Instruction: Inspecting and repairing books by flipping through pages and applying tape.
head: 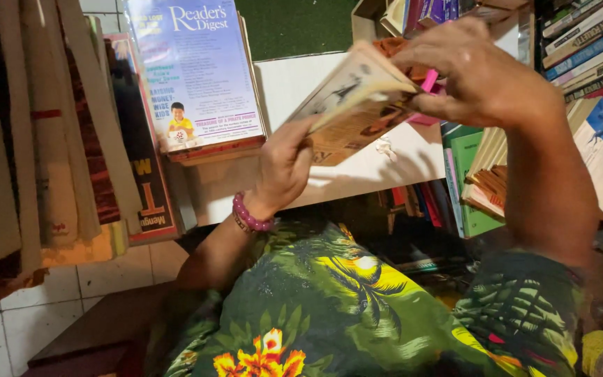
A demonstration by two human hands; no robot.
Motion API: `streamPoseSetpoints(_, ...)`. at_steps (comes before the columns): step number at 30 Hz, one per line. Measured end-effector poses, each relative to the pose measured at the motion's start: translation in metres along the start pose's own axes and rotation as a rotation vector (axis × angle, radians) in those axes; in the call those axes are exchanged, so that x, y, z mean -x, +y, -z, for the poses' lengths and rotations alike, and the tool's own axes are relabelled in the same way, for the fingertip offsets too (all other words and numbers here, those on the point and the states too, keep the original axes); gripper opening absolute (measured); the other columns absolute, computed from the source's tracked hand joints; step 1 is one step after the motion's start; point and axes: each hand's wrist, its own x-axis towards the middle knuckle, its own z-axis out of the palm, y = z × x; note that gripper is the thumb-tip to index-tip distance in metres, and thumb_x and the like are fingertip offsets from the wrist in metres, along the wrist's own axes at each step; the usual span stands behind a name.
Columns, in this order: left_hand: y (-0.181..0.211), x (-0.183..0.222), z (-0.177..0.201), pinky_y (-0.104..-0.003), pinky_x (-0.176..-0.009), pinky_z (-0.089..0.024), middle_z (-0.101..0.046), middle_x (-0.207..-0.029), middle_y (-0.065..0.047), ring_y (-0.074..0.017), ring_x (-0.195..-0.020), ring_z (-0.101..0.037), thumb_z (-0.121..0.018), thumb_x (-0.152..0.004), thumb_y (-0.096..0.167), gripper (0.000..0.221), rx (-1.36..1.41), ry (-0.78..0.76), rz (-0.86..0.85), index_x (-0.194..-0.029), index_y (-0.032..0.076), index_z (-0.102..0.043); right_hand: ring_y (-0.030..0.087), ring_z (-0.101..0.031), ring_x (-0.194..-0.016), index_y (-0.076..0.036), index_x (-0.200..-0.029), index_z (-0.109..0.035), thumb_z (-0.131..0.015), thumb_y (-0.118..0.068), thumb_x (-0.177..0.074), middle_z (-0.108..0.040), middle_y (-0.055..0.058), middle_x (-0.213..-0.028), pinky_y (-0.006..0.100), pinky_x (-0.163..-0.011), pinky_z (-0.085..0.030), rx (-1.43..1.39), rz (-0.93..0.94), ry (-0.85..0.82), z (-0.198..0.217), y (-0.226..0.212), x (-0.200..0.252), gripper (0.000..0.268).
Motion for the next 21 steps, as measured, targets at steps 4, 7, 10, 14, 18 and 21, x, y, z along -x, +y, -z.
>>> streamPoseSetpoints(4,0.045,-0.027,0.013,-0.034,-0.082,-0.043,-0.060,-0.080,-0.003,-0.0203,-0.074,-0.053,-0.060,-0.087,-0.010,0.049,-0.395,-0.081,-0.160,-0.134,0.005,-0.059,0.020,-0.050,-0.065,-0.006,-0.100,-0.070,-0.075,-0.009,-0.090,-0.063,0.003,-0.077,0.042,-0.097,-0.042,-0.085,0.066,0.083,-0.031,0.017,0.026,0.011)
streamPoseSetpoints(7,0.032,-0.020,0.007,-0.040,-0.105,-0.046,-0.066,-0.121,-0.007,-0.0237,-0.109,-0.060,-0.064,-0.095,-0.003,0.031,-0.466,0.091,-0.282,-0.124,0.009,-0.066,0.015,-0.044,-0.042,-0.006,-0.097,-0.062,-0.076,-0.007,-0.093,-0.053,0.002,-0.060,0.031,-0.038,-0.031,-0.341,0.065,0.222,-0.058,0.027,0.055,0.015)
streamPoseSetpoints(10,0.009,0.005,0.008,-0.044,-0.148,-0.016,-0.010,-0.176,0.000,-0.0191,-0.167,-0.017,-0.086,-0.095,0.025,0.106,-0.337,0.187,-0.196,-0.167,0.025,-0.008,0.009,-0.045,-0.048,-0.002,-0.106,-0.068,-0.062,-0.010,-0.096,-0.061,0.005,-0.071,0.022,-0.041,-0.035,-0.776,-0.154,0.363,-0.092,0.026,0.079,0.014)
streamPoseSetpoints(14,-0.016,0.031,0.016,-0.053,-0.116,-0.048,-0.045,-0.146,-0.020,-0.0431,-0.133,-0.055,-0.079,-0.092,0.020,0.070,-0.058,-0.132,-0.011,-0.146,0.005,-0.037,0.025,-0.072,-0.093,0.000,-0.106,-0.068,-0.076,-0.007,-0.088,-0.072,0.020,-0.107,0.030,-0.078,-0.060,-1.161,-0.188,0.510,-0.151,0.034,0.087,0.021)
streamPoseSetpoints(18,-0.045,0.043,0.019,-0.045,-0.098,-0.053,-0.074,-0.119,-0.003,-0.0323,-0.109,-0.068,-0.054,-0.097,0.004,0.038,-0.406,-0.123,-0.211,-0.124,0.019,-0.075,0.053,-0.065,-0.119,0.009,-0.097,-0.060,-0.081,0.002,-0.082,-0.069,0.035,-0.116,0.063,-0.103,-0.050,-1.082,0.059,0.617,-0.173,0.008,0.060,0.027)
streamPoseSetpoints(21,-0.023,0.039,0.030,-0.043,-0.098,-0.056,-0.075,-0.118,-0.004,-0.0278,-0.109,-0.070,-0.045,-0.106,0.015,0.034,-0.640,-0.104,-0.428,-0.117,0.019,-0.077,0.053,-0.059,-0.128,0.010,-0.096,-0.064,-0.074,-0.002,-0.093,-0.067,0.033,-0.127,0.061,-0.110,-0.044,-0.809,0.129,0.612,-0.208,0.000,0.050,0.015)
